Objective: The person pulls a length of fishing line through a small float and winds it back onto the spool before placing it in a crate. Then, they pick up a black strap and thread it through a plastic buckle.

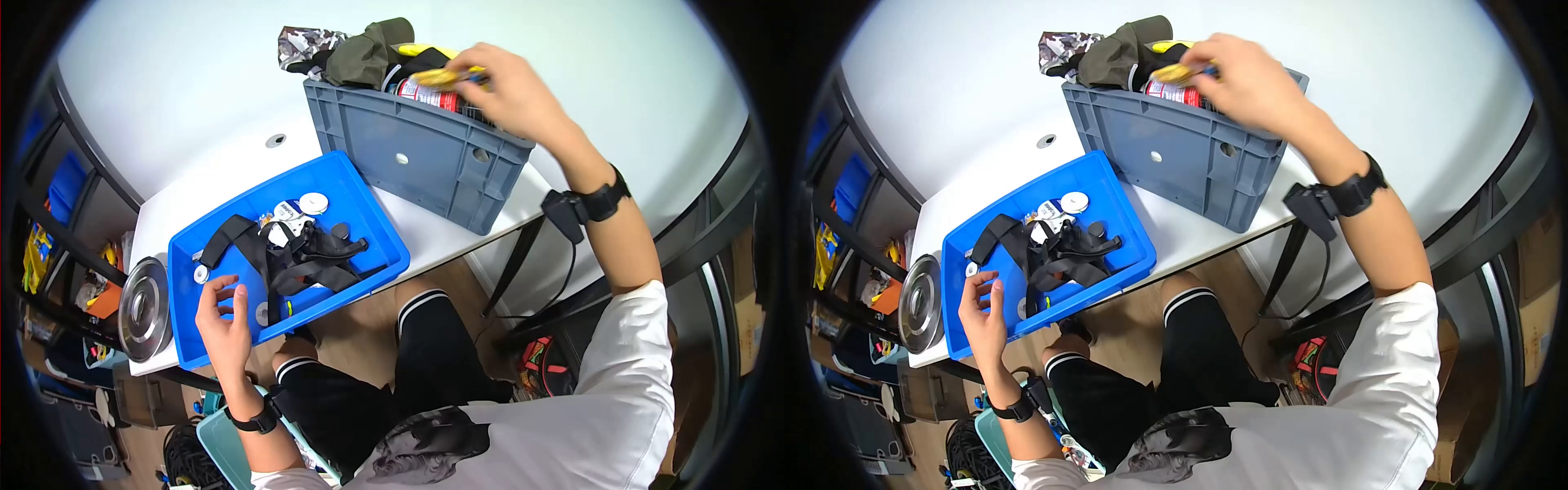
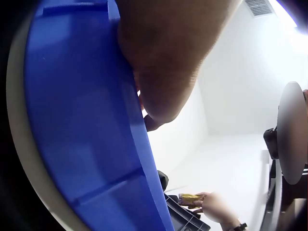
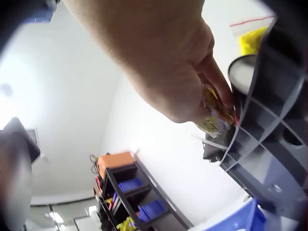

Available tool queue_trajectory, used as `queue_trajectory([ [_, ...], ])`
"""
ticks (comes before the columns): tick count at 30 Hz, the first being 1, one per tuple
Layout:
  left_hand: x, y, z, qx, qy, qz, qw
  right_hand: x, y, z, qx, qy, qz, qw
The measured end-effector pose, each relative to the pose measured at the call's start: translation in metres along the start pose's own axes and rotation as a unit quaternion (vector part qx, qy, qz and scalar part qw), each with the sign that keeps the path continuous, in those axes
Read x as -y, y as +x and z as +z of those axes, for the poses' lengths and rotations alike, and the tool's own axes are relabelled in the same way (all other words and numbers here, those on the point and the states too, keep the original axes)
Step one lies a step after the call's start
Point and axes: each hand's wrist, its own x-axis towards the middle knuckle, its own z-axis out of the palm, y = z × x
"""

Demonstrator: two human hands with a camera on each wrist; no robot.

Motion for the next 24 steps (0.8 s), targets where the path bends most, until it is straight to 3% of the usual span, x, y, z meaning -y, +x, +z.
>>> queue_trajectory([
  [2, 0.002, 0.000, -0.004, 0.022, -0.005, -0.003, 1.000, 0.025, 0.014, 0.010, 0.032, -0.099, -0.079, 0.991],
  [5, -0.009, -0.002, 0.006, 0.037, -0.004, -0.034, 0.999, 0.013, 0.057, 0.024, 0.144, -0.144, -0.155, 0.967],
  [6, -0.008, -0.001, 0.004, 0.031, -0.001, -0.015, 0.999, 0.008, 0.074, 0.031, 0.143, -0.139, -0.155, 0.968],
  [8, -0.008, -0.001, 0.003, 0.031, -0.003, -0.024, 0.999, -0.001, 0.106, 0.043, 0.322, -0.208, -0.157, 0.910],
  [13, -0.010, 0.001, 0.003, 0.023, -0.014, -0.042, 0.999, 0.010, 0.133, 0.064, 0.376, -0.279, -0.172, 0.867],
  [15, -0.008, 0.000, 0.003, 0.021, -0.023, -0.010, 0.999, 0.014, 0.145, 0.075, 0.394, -0.293, -0.183, 0.852],
  [19, 0.000, -0.001, 0.003, 0.035, -0.022, 0.009, 0.999, 0.019, 0.150, 0.066, 0.520, -0.146, -0.100, 0.836],
  [23, -0.003, 0.001, 0.001, 0.028, -0.017, -0.004, 0.999, 0.013, 0.138, 0.070, 0.511, -0.090, 0.037, 0.854],
  [24, 0.000, 0.001, 0.002, 0.017, -0.005, 0.011, 1.000, 0.015, 0.136, 0.069, 0.504, -0.105, 0.029, 0.857],
])
